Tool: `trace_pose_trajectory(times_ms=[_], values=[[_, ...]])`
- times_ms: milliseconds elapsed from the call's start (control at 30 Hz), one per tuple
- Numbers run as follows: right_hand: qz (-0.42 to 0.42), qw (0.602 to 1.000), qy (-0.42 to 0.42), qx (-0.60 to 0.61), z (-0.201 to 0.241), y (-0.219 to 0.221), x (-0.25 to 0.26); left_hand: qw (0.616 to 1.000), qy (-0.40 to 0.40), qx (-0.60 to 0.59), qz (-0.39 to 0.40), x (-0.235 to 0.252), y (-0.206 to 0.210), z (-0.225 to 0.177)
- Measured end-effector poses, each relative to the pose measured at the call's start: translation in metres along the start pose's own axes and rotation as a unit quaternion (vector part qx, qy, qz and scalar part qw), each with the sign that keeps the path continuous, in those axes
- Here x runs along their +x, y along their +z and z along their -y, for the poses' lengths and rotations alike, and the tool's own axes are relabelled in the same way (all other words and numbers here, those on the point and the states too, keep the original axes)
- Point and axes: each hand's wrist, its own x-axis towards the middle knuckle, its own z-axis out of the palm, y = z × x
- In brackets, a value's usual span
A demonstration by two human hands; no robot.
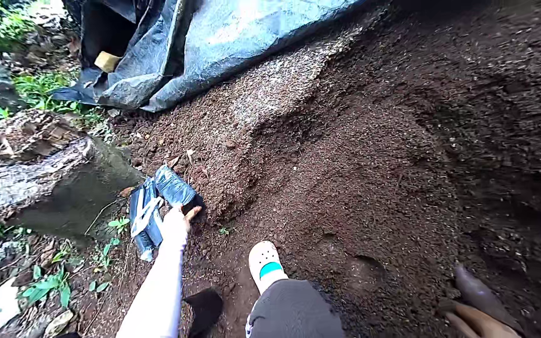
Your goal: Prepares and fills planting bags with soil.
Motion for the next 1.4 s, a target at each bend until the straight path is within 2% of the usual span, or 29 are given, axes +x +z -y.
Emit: trace_pose_trajectory(times_ms=[67, 133, 200, 267, 300, 400, 500, 600, 667, 733, 800, 867, 933, 1000, 1033, 1067, 1133, 1200, 1267, 1300, 1333, 1400], values=[[-0.087, 0.987, -0.1, 0.088, 0.02, 0.009, 0.017, 0.993, 0.058, -0.106, 0.004, -0.021, 0.0, -0.022], [-0.1, 0.971, -0.138, 0.166, 0.077, 0.002, 0.021, 0.966, 0.138, -0.216, 0.043, -0.046, 0.01, -0.056], [-0.094, 0.947, -0.191, 0.242, 0.136, -0.004, 0.022, 0.923, 0.187, -0.29, 0.17, -0.081, 0.017, -0.098], [-0.087, 0.911, -0.234, 0.329, 0.183, -0.004, 0.026, 0.863, 0.174, -0.344, 0.327, -0.118, 0.017, -0.138], [-0.086, 0.892, -0.243, 0.371, 0.201, -0.004, 0.028, 0.838, 0.165, -0.355, 0.379, -0.133, 0.017, -0.154], [-0.097, 0.861, -0.222, 0.448, 0.227, -0.004, 0.032, 0.802, 0.178, -0.35, 0.45, -0.158, 0.017, -0.195], [-0.069, 0.828, -0.18, 0.526, 0.225, -0.01, 0.031, 0.797, 0.212, -0.35, 0.444, -0.167, 0.025, -0.223], [-0.058, 0.804, -0.15, 0.573, 0.214, -0.016, 0.033, 0.781, 0.213, -0.368, 0.458, -0.17, 0.037, -0.239], [-0.08, 0.825, -0.109, 0.548, 0.203, -0.017, 0.039, 0.791, 0.236, -0.324, 0.462, -0.168, 0.043, -0.241], [-0.119, 0.872, -0.058, 0.471, 0.19, -0.018, 0.047, 0.836, 0.303, -0.164, 0.428, -0.162, 0.045, -0.242], [-0.133, 0.91, -0.002, 0.392, 0.173, -0.018, 0.058, 0.874, 0.317, 0.001, 0.369, -0.159, 0.04, -0.246], [-0.111, 0.923, 0.034, 0.368, 0.162, -0.014, 0.071, 0.898, 0.309, -0.004, 0.312, -0.159, 0.043, -0.245], [-0.09, 0.929, 0.041, 0.357, 0.161, -0.015, 0.077, 0.879, 0.396, -0.034, 0.261, -0.16, 0.046, -0.242], [-0.092, 0.923, 0.008, 0.373, 0.16, -0.016, 0.085, 0.825, 0.526, 0.011, 0.205, -0.158, 0.044, -0.239], [-0.097, 0.91, -0.025, 0.403, 0.157, -0.015, 0.091, 0.808, 0.552, 0.066, 0.197, -0.156, 0.041, -0.239], [-0.093, 0.886, -0.06, 0.45, 0.153, -0.01, 0.099, 0.803, 0.545, 0.126, 0.204, -0.154, 0.037, -0.239], [-0.026, 0.821, -0.069, 0.566, 0.142, 0.014, 0.112, 0.817, 0.5, 0.193, 0.213, -0.147, 0.033, -0.234], [0.11, 0.752, 0.037, 0.649, 0.135, 0.062, 0.113, 0.843, 0.481, 0.158, 0.182, -0.137, 0.032, -0.221], [0.272, 0.681, 0.13, 0.667, 0.125, 0.137, 0.106, 0.861, 0.475, 0.084, 0.161, -0.127, 0.03, -0.208], [0.323, 0.638, 0.161, 0.68, 0.12, 0.177, 0.105, 0.868, 0.469, 0.047, 0.154, -0.122, 0.029, -0.2], [0.344, 0.592, 0.186, 0.705, 0.118, 0.21, 0.109, 0.876, 0.46, 0.009, 0.142, -0.116, 0.028, -0.191], [0.306, 0.5, 0.22, 0.78, 0.121, 0.241, 0.133, 0.893, 0.431, -0.047, 0.12, -0.105, 0.025, -0.173]])
